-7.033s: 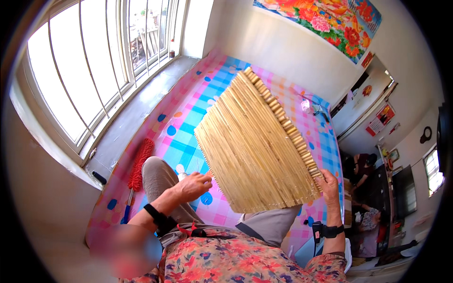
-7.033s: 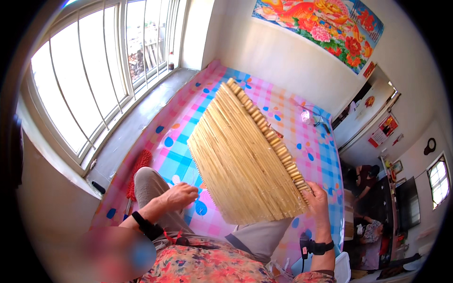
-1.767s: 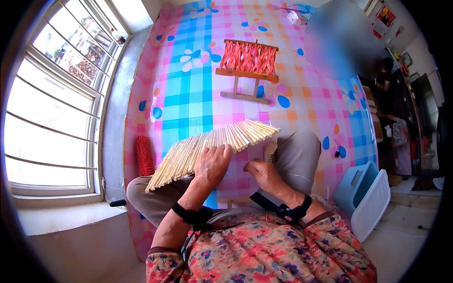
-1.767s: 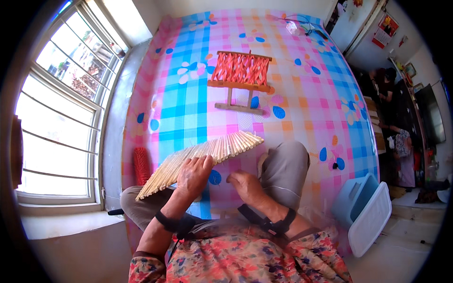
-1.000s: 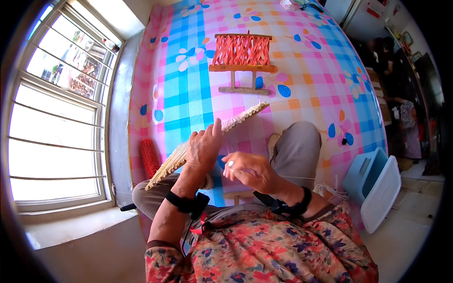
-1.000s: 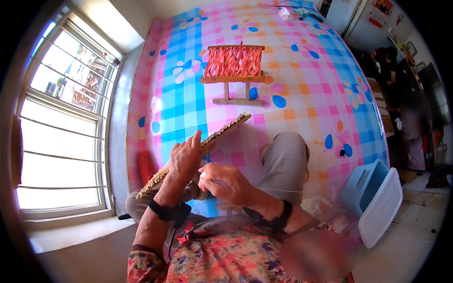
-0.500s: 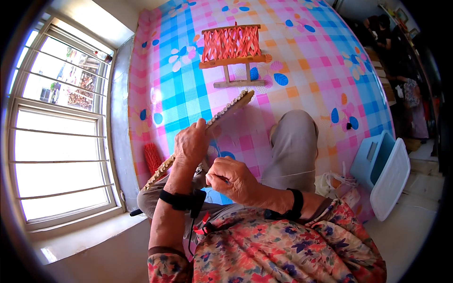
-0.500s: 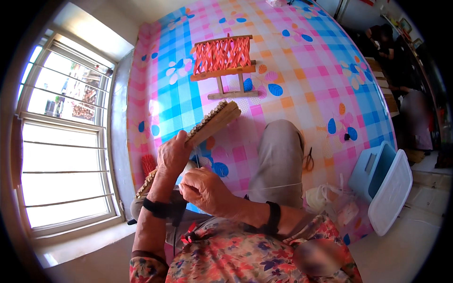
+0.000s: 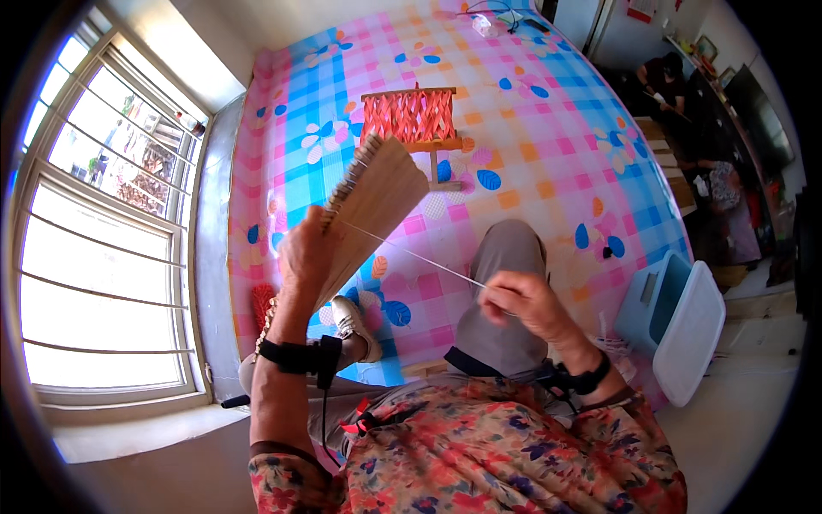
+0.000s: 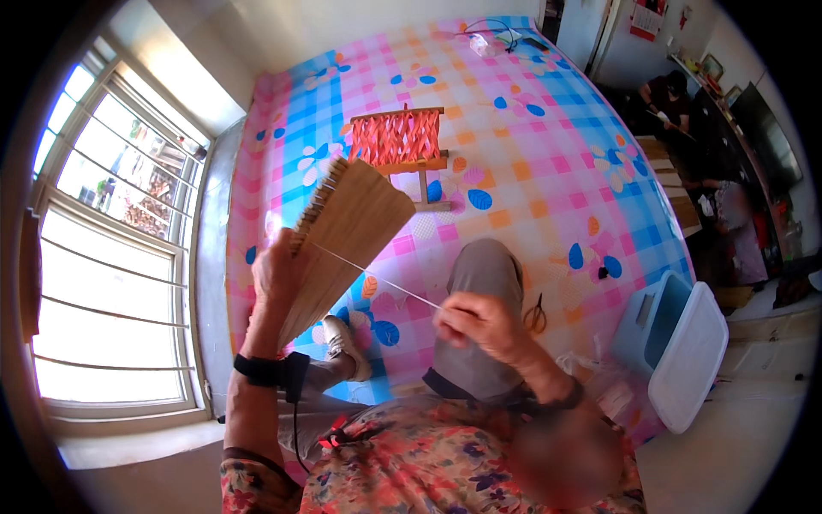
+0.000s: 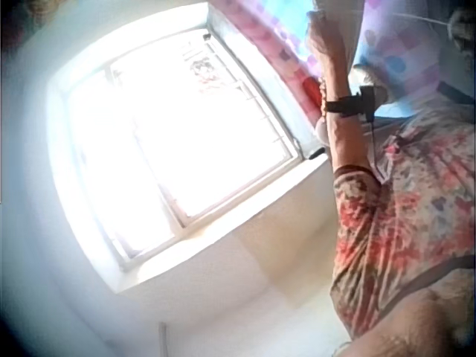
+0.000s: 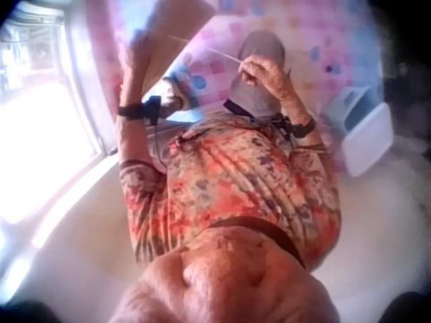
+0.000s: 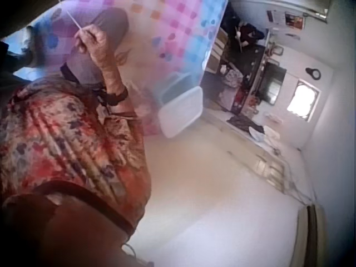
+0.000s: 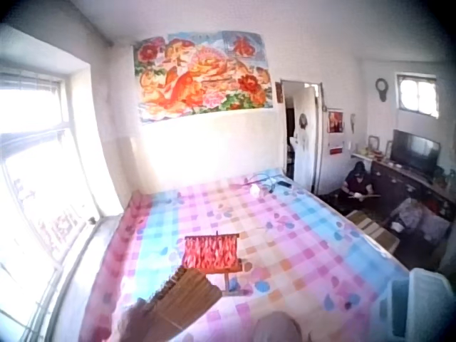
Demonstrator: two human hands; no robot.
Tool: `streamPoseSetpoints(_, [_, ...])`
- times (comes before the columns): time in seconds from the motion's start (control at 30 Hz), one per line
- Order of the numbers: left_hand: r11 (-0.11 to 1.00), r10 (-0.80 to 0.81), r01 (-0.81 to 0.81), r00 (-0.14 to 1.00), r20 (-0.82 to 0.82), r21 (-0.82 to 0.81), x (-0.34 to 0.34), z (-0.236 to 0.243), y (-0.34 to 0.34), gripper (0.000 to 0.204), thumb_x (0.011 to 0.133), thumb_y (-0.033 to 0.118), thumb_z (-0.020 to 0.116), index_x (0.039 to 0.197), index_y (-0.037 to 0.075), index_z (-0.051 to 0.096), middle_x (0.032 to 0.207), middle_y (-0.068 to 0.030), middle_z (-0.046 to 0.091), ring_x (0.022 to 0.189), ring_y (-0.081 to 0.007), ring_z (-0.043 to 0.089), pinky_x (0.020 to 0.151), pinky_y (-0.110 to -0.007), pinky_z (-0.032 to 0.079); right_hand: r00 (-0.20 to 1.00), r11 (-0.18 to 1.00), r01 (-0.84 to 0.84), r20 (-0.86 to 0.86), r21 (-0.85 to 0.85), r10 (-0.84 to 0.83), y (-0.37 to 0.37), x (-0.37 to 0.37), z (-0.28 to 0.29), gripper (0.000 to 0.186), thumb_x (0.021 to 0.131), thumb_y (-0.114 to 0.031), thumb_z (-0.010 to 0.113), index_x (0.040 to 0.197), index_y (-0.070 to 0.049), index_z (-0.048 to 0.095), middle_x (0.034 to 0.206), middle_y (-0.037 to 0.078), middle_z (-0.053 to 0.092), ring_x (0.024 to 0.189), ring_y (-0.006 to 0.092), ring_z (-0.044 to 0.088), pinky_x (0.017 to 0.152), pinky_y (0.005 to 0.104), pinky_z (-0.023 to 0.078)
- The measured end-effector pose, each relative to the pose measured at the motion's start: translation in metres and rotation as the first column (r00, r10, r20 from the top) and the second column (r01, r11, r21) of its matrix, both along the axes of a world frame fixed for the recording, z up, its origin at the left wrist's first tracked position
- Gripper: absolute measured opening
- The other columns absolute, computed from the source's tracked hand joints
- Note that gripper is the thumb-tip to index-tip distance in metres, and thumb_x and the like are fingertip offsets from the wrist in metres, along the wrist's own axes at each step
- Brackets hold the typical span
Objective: The person weaves a bamboo mat by hand, passing a white string through small holes in bamboo slats and pulling it tight to bind them together.
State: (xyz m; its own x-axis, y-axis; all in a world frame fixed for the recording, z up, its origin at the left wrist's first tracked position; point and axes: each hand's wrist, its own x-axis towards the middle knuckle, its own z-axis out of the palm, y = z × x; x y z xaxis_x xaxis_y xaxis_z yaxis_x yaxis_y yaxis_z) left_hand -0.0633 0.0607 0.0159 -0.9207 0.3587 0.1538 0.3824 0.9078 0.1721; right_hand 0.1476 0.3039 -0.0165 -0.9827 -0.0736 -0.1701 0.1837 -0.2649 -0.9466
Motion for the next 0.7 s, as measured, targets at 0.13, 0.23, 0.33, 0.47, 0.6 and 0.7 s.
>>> streamPoseSetpoints(0.13, [0.958, 0.087, -0.049, 0.988, -0.124, 0.281, -0.026, 0.012, -0.02, 0.035, 0.079, 0.033, 0.064, 0.103, 0.009, 0.058, 0.082, -0.0192, 0.066, 0.08, -0.0386, 0.064, 0.07, -0.048, 0.049, 0.958, 0.939, 0.143, 0.194, 0.312, -0.211, 0.057, 0.047, 0.02, 0.015, 0.089, -0.014, 0.058, 0.089, -0.002, 0.067, 0.07, -0.001, 0.057, 0.062, 0.0025, 0.05, 0.055, 0.0166, 0.042])
streamPoseSetpoints(0.23, [0.941, 0.117, -0.102, 0.993, -0.027, 0.323, -0.018, 0.036, -0.016, 0.038, 0.077, 0.032, 0.068, 0.104, 0.007, 0.059, 0.085, -0.0182, 0.067, 0.083, -0.0365, 0.064, 0.072, -0.045, 0.05, 0.919, 0.767, 0.304, 0.038, 0.565, -0.393, 0.11, 0.083, 0.001, 0.012, 0.087, -0.012, 0.061, 0.086, -0.002, 0.068, 0.07, 0.0, 0.059, 0.059, 0.0045, 0.051, 0.054, 0.0187, 0.041])
streamPoseSetpoints(0.33, [0.908, 0.107, -0.096, 0.994, -0.005, 0.407, -0.01, 0.045, -0.026, 0.04, 0.075, 0.03, 0.07, 0.104, 0.004, 0.06, 0.085, -0.0173, 0.067, 0.083, -0.0346, 0.065, 0.072, -0.043, 0.05, 0.903, 0.676, 0.346, -0.035, 0.651, -0.428, 0.15, 0.117, -0.016, 0.011, 0.085, -0.011, 0.063, 0.083, -0.002, 0.067, 0.069, 0.001, 0.06, 0.057, 0.006, 0.05, 0.052, 0.0201, 0.04])
streamPoseSetpoints(0.47, [0.863, 0.06, -0.077, 0.997, 0.05, 0.499, 0.002, 0.059, -0.029, 0.039, 0.072, 0.026, 0.073, 0.099, 0.0, 0.062, 0.086, -0.0171, 0.068, 0.082, -0.0318, 0.066, 0.071, -0.04, 0.051, 0.87, 0.597, 0.36, -0.026, 0.717, -0.493, 0.187, 0.151, -0.036, 0.011, 0.086, -0.011, 0.062, 0.084, -0.001, 0.067, 0.071, 0.001, 0.06, 0.057, 0.0069, 0.05, 0.053, 0.021, 0.041])
streamPoseSetpoints(0.6, [0.872, 0.049, -0.051, 0.999, 0.018, 0.487, -0.009, 0.054, -0.044, 0.036, 0.072, 0.024, 0.073, 0.096, -0.001, 0.063, 0.086, -0.0161, 0.069, 0.08, -0.0282, 0.067, 0.071, -0.037, 0.051, 0.854, 0.543, 0.37, -0.046, 0.754, -0.518, 0.212, 0.164, -0.043, 0.011, 0.085, -0.009, 0.061, 0.089, 0.0, 0.067, 0.072, 0.0, 0.059, 0.061, 0.0072, 0.051, 0.055, 0.0215, 0.042])
streamPoseSetpoints(0.7, [0.817, 0.04, -0.102, 0.992, 0.12, 0.567, -0.009, 0.052, -0.057, 0.033, 0.073, 0.021, 0.073, 0.096, -0.001, 0.064, 0.084, -0.014, 0.069, 0.077, -0.0235, 0.067, 0.071, -0.035, 0.052, 0.829, 0.461, 0.488, -0.227, 0.741, -0.512, 0.218, 0.163, -0.036, 0.012, 0.086, -0.009, 0.06, 0.089, 0.0, 0.067, 0.072, 0.0, 0.059, 0.061, 0.0067, 0.051, 0.053, 0.0208, 0.041])
